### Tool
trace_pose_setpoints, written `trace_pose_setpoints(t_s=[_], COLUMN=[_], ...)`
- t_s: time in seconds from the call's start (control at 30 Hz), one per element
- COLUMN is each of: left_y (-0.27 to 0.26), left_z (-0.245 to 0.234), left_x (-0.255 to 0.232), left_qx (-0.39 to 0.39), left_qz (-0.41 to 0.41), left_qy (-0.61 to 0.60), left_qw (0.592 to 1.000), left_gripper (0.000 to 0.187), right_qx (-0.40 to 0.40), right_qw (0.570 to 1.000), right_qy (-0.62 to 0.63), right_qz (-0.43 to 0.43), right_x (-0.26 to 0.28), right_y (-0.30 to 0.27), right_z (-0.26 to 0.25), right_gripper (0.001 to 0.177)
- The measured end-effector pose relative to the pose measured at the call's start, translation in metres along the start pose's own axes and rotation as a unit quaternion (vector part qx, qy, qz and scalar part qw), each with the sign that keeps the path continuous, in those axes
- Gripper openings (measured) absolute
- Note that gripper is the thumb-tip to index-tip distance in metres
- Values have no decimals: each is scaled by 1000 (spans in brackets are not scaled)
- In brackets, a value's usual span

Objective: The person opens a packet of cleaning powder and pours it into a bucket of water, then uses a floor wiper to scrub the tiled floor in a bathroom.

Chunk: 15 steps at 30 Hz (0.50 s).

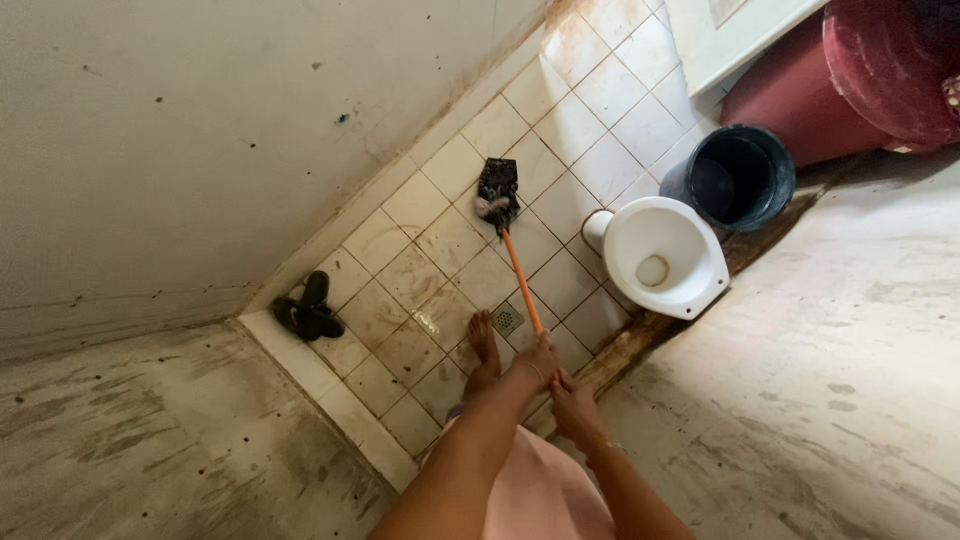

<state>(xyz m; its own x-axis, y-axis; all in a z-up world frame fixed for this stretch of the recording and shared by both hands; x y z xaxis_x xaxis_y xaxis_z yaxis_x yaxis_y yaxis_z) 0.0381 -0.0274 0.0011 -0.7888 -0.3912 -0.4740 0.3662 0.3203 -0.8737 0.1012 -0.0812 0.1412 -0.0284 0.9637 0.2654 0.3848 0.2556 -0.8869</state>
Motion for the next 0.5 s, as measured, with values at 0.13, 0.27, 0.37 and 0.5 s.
trace_pose_setpoints(t_s=[0.13, 0.27, 0.37, 0.5], left_y=[60, 120, 135, 106], left_z=[-37, -75, -96, -100], left_x=[-3, -1, -7, -37], left_qx=[-26, -48, -16, 20], left_qz=[106, 109, 206, 208], left_qy=[262, 221, 444, 454], left_qw=[959, 968, 872, 866], left_gripper=[58, 51, 54, 51], right_qx=[-6, -11, -22, -13], right_qw=[999, 998, 996, 996], right_qy=[-10, 42, 76, 84], right_qz=[52, 34, 39, 25], right_x=[44, 93, 113, 114], right_y=[30, 57, 65, 44], right_z=[21, 37, 45, 23], right_gripper=[44, 44, 41, 43])
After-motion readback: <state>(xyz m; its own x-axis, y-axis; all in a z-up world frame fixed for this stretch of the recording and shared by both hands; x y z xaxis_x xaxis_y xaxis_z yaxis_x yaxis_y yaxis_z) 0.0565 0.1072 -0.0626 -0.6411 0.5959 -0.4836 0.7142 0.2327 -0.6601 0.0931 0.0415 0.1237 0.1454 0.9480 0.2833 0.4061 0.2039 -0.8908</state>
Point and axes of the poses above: each hand's wrist, its own y-axis towards the middle knuckle, its own z-axis out of the palm, x = y × z, the point moved 4 cm from there along y, towards the middle knuckle, and after that the axes turned 7 degrees about -x, right-handed, at the moved point
